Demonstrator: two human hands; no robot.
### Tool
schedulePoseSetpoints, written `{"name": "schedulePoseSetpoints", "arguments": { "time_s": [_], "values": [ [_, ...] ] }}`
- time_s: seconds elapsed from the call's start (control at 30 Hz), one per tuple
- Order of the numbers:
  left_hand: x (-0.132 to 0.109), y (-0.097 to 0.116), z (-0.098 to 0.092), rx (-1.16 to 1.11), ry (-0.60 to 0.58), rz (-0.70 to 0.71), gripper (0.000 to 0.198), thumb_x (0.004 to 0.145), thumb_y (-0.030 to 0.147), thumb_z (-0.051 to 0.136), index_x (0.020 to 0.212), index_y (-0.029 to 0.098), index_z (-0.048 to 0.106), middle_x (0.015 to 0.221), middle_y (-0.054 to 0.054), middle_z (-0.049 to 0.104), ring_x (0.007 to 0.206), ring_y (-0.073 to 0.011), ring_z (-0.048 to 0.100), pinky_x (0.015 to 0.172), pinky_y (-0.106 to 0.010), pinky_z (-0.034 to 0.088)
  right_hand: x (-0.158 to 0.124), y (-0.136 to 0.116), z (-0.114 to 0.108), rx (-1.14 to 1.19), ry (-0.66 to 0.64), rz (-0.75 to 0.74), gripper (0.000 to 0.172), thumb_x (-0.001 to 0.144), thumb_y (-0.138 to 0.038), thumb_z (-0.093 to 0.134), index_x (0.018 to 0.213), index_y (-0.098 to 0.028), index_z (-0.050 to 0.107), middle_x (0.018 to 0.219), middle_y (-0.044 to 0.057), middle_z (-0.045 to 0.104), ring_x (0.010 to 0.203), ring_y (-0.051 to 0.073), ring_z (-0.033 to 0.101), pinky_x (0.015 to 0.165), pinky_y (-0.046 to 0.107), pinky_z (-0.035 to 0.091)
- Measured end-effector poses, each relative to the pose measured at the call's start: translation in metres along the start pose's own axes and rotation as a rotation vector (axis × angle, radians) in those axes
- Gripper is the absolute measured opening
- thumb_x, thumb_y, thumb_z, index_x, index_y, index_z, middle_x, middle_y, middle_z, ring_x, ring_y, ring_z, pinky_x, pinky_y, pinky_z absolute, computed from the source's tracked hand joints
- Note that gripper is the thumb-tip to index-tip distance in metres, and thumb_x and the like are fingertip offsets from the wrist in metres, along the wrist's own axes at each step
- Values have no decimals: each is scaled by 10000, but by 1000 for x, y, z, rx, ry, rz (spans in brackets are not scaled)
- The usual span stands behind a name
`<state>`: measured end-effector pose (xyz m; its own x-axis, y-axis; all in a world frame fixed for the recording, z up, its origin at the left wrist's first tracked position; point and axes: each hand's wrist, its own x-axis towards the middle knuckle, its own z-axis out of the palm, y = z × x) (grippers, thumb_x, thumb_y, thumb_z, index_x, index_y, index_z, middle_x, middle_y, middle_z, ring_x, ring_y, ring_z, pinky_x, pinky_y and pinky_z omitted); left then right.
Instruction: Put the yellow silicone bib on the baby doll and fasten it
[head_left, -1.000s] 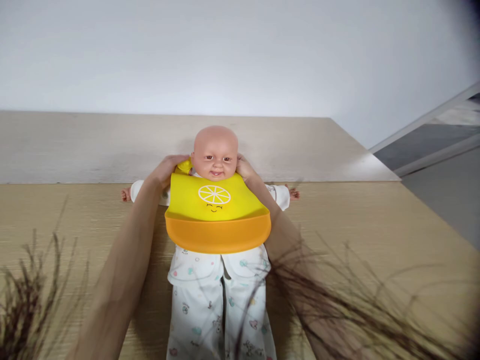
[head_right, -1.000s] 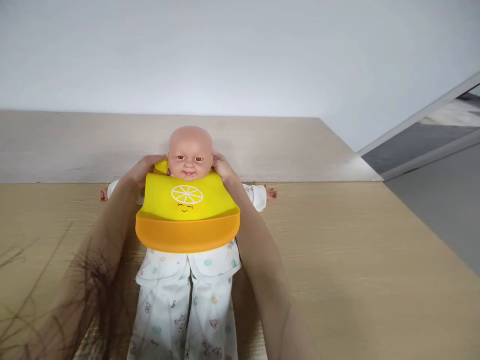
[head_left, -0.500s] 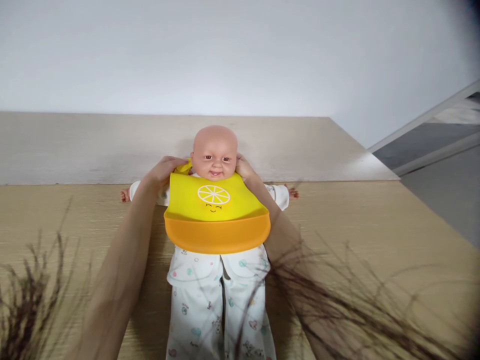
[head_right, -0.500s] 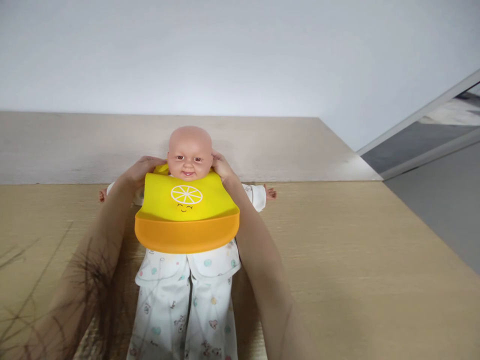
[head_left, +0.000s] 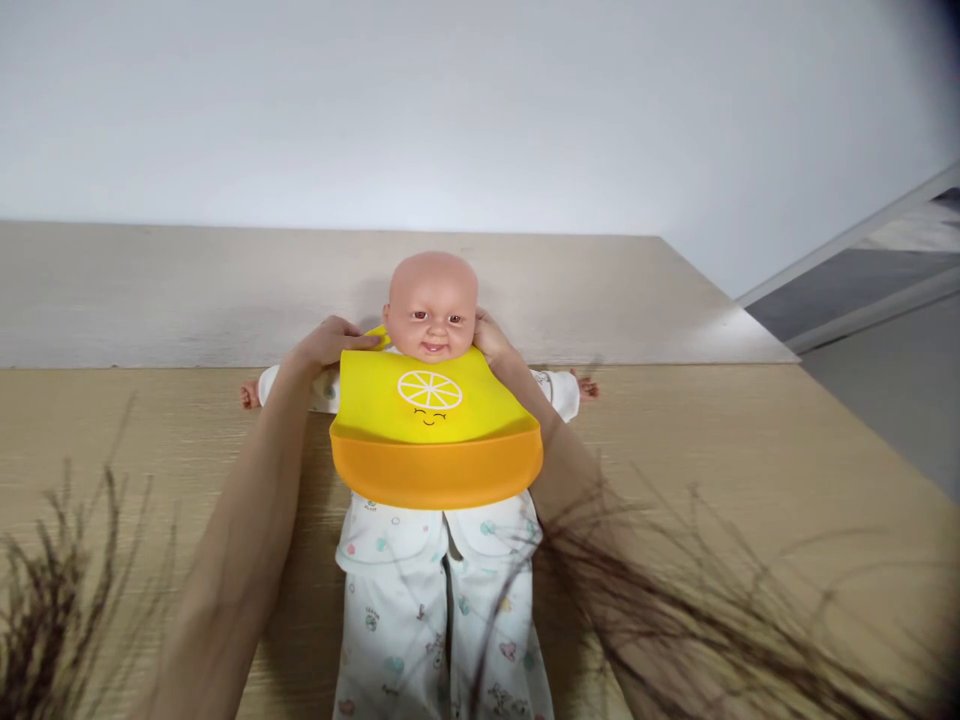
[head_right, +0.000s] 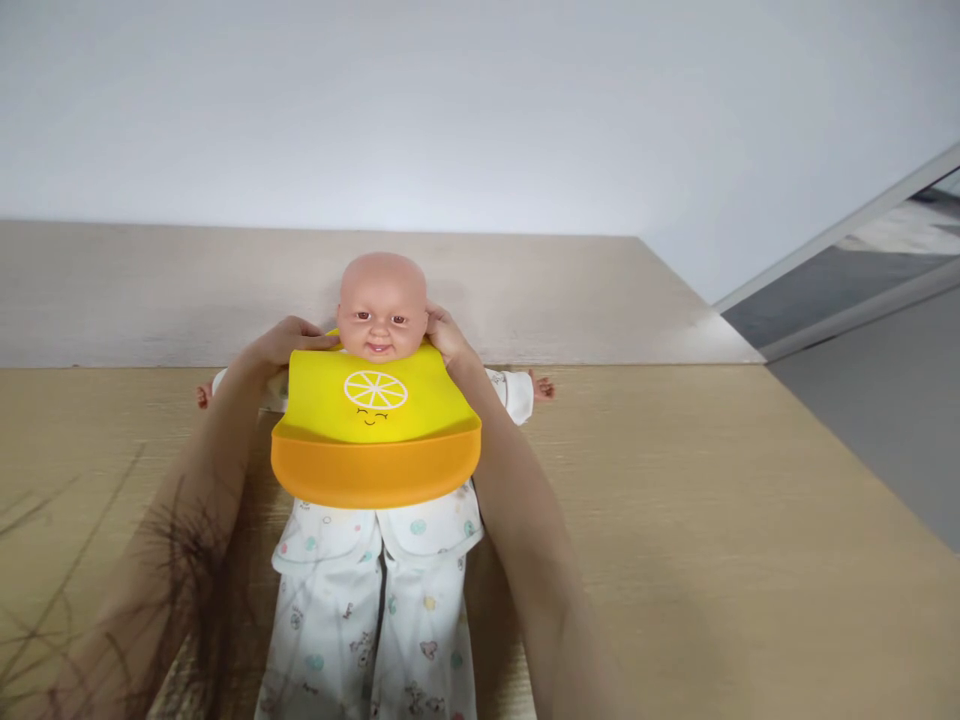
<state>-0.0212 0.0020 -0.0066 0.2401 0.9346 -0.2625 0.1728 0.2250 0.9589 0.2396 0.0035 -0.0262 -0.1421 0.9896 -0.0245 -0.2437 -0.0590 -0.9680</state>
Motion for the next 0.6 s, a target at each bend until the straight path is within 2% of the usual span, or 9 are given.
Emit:
{"name": "schedulePoseSetpoints", "arguments": {
  "time_s": [0.07,0.17,0.3,0.5,0.6],
  "values": [
    [0,-1,-1,88,3,-33,382,589,384,956,557,154,652,443,-28,543,376,-159,508,412,-264,301,4,4,-1,36,-18,15,214,772,-354,722,933,-213,730,992,47,778,1073,257,696,883,367,592],
    [-1,-2,-2,144,-1,-52,401,633,463,923,599,150,675,535,-68,621,410,-170,536,423,-271,327,10,10,-5,93,-24,23,233,732,-354,751,919,-216,725,1017,46,780,1046,257,708,866,373,596],
    [-2,-2,-2,42,-38,-1,396,640,479,910,698,134,725,654,-96,683,489,-170,578,451,-264,380,15,18,-11,112,-6,18,279,665,-331,792,903,-211,710,1006,48,779,989,262,721,843,381,599],
    [2,-3,-4,-47,-61,45,442,558,498,944,662,135,714,583,-48,625,450,-120,522,419,-228,372,19,22,-14,100,-4,-19,286,647,-317,808,891,-217,699,1014,51,775,1006,278,720,855,407,602],
    [4,-4,-5,-95,-43,86,409,569,462,936,657,145,693,579,-31,622,456,-114,534,425,-215,385,19,22,-14,100,-2,-27,268,665,-311,789,896,-220,690,1022,49,773,1023,282,719,881,419,599]
  ]
}}
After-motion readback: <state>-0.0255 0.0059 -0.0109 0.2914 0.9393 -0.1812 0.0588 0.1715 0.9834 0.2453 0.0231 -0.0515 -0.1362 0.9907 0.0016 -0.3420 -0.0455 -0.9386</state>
